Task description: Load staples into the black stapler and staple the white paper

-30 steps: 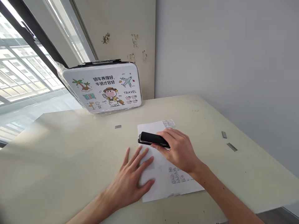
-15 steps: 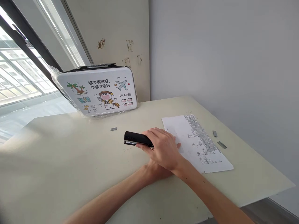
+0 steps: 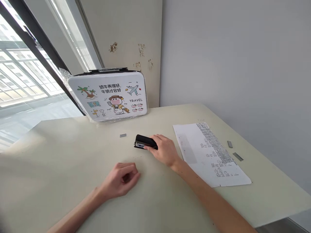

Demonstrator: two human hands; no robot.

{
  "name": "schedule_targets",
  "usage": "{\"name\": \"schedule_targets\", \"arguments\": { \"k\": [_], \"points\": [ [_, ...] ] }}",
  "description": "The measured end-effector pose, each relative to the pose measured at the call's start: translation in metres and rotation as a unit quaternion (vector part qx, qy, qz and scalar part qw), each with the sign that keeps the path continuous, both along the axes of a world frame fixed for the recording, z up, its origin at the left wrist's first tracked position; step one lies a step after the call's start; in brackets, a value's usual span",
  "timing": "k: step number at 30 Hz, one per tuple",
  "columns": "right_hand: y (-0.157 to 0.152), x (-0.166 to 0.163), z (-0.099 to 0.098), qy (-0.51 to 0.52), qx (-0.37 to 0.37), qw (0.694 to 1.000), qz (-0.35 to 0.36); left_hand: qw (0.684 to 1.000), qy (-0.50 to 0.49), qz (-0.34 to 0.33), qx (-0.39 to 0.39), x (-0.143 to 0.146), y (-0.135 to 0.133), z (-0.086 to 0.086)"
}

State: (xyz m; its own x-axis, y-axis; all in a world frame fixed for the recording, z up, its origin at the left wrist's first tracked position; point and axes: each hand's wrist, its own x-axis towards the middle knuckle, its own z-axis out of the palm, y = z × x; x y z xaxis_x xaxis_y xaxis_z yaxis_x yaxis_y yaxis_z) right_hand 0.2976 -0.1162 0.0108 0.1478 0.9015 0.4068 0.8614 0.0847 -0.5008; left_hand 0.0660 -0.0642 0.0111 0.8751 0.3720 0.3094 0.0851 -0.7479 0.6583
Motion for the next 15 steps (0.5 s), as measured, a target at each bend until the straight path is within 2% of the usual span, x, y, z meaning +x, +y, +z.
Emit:
{"name": "schedule_targets", "arguments": {
  "k": [4, 8, 15],
  "points": [
    [0.012, -0.007, -0.013, 0.007, -0.023, 1.0, 0.01, 0.992, 0.035, 0.106, -0.057, -0.022, 0.025, 0.0],
    [0.015, -0.011, -0.02, 0.062, -0.031, 0.997, 0.03, 0.976, 0.041, 0.193, -0.096, -0.023, 0.036, -0.003],
    [0.01, -0.006, -0.023, 0.222, -0.065, 0.97, 0.081, 0.949, 0.014, 0.27, -0.161, -0.02, 0.036, -0.004]
  ]
}}
